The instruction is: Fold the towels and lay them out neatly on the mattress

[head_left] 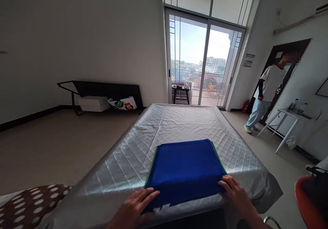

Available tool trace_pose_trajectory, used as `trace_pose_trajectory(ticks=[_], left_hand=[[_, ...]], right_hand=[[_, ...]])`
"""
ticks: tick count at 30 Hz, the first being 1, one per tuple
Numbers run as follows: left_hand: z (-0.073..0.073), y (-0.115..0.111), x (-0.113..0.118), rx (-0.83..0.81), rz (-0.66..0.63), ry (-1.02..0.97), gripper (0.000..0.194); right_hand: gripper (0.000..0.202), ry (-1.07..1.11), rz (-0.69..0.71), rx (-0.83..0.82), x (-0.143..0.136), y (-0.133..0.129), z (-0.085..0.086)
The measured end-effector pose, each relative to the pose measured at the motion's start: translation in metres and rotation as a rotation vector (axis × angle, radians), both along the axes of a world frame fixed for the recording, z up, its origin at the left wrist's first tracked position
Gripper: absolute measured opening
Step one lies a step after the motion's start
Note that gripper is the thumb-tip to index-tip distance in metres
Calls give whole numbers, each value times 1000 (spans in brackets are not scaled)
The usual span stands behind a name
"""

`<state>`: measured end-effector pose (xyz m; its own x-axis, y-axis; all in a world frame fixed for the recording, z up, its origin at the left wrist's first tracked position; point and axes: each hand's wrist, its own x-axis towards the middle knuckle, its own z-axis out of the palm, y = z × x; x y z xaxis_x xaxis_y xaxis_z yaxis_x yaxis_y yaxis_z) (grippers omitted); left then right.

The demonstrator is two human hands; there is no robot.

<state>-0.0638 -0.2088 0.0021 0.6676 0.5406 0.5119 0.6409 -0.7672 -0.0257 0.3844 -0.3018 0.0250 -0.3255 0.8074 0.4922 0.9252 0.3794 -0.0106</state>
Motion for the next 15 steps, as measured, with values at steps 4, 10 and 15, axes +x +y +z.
trace_pose_trajectory(ticks=[4, 10, 15], left_hand=[[-2, -5, 0, 126, 9, 65, 40], [1, -13, 4, 210, -16, 54, 45], [6, -12, 13, 232, 9, -39, 45]], right_hand=[[45, -61, 22, 89, 3, -2, -2], [44, -48, 47, 157, 3, -6, -1], [50, -4, 56, 158, 4, -3, 7]])
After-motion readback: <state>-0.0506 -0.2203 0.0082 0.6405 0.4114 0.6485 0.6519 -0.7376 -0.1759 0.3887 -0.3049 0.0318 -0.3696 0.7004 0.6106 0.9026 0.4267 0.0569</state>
